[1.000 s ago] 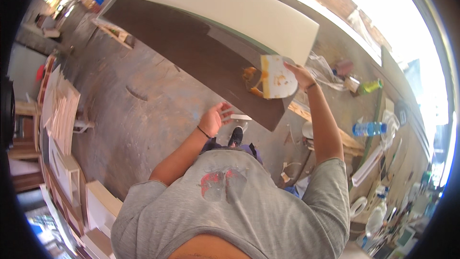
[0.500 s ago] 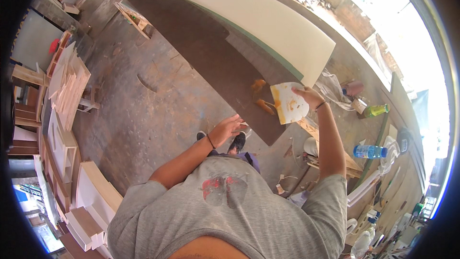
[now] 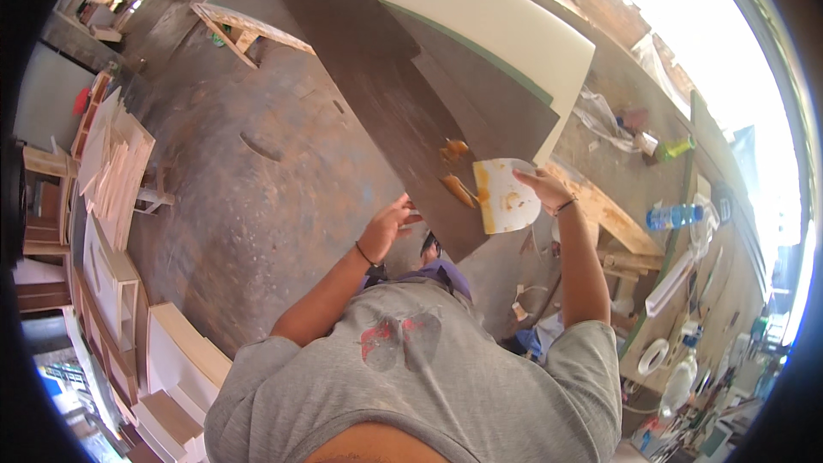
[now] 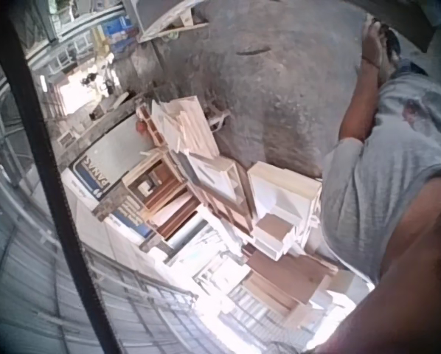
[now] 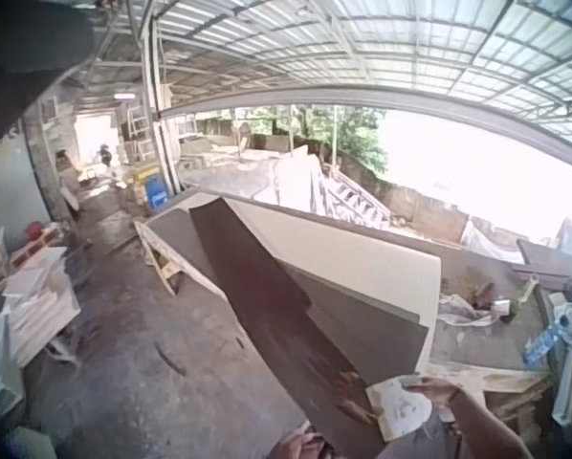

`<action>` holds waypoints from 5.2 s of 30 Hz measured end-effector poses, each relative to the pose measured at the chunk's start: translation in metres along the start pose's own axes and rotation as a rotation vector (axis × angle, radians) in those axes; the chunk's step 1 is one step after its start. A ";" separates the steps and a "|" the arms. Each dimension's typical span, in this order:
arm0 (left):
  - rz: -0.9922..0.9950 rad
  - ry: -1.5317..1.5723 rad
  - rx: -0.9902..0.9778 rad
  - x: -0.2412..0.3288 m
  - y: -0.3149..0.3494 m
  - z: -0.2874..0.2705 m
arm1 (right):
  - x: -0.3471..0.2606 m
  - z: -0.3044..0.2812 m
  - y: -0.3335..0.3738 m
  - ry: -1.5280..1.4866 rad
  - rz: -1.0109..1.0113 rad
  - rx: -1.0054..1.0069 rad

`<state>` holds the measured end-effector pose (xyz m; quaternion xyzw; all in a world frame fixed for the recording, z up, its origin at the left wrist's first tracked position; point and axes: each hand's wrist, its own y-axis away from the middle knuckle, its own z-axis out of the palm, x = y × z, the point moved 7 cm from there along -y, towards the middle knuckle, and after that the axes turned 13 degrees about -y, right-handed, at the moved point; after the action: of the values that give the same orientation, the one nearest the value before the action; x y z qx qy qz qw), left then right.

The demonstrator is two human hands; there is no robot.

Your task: The person prepares a small wood panel and a scraper, then pours a line of adhesive from a bottle onto a larger wood-grain panel and spreads the adhesive across the surface using the scraper.

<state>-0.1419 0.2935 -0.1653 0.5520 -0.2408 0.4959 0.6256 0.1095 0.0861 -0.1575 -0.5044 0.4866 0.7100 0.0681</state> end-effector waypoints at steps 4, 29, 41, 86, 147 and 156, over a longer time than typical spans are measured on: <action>0.070 0.382 0.017 -0.017 0.034 -0.047 | 0.019 0.056 0.031 -0.122 0.045 0.023; 0.050 0.898 -0.028 -0.078 0.073 -0.079 | 0.041 0.128 0.027 -0.783 -0.202 -0.040; 0.082 0.673 -0.036 -0.032 0.035 -0.048 | -0.013 0.062 -0.037 -0.898 -0.337 -0.038; 0.124 -0.408 -0.443 -0.168 0.099 -0.043 | 0.046 0.193 0.053 -0.350 0.168 -0.177; -0.025 0.117 0.602 0.101 0.178 -0.831 | -0.103 0.803 -0.230 -1.081 0.080 -0.277; -0.094 -0.091 0.489 0.224 0.033 -0.924 | -0.171 0.814 -0.287 -1.269 -0.075 -0.284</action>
<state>-0.3110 1.2289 -0.2139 0.7194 -0.1156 0.4843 0.4843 -0.1690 0.9205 -0.1877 -0.0081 0.2352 0.9246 0.2996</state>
